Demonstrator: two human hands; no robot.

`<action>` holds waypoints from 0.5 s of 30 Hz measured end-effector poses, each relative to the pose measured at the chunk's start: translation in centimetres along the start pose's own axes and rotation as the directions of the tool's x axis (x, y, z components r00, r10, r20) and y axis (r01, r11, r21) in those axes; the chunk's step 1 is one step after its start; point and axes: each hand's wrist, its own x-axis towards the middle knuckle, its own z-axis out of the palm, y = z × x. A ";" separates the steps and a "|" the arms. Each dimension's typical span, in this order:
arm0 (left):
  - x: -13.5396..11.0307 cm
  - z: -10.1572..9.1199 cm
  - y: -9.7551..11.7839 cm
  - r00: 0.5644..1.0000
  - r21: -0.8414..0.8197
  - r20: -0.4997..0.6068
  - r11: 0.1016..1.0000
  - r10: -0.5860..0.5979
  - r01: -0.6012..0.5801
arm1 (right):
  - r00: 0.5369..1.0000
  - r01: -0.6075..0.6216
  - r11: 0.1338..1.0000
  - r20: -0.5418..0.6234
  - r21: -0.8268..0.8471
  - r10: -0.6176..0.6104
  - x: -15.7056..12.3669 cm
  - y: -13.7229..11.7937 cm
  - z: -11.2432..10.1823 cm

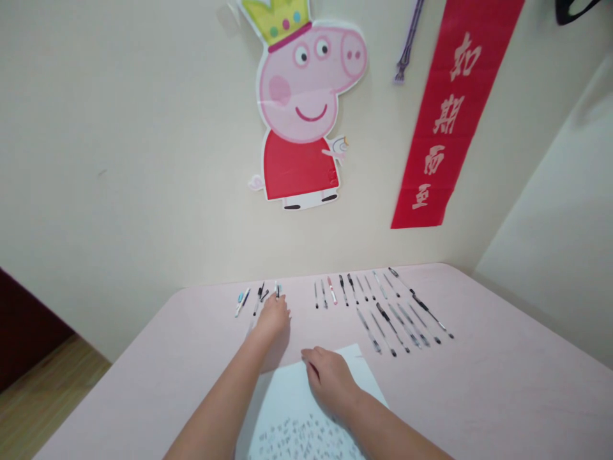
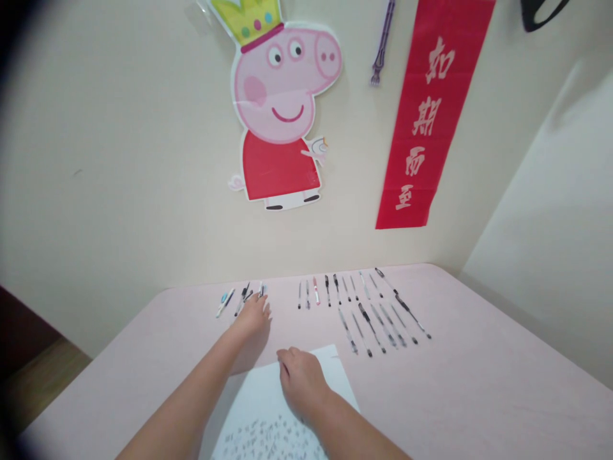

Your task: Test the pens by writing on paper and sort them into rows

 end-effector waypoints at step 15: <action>3.5 1.1 0.9 1.000 -0.069 0.017 0.998 -0.004 0.005 | 0.999 0.002 0.996 0.038 0.085 -0.005 0.4 0.4 0.0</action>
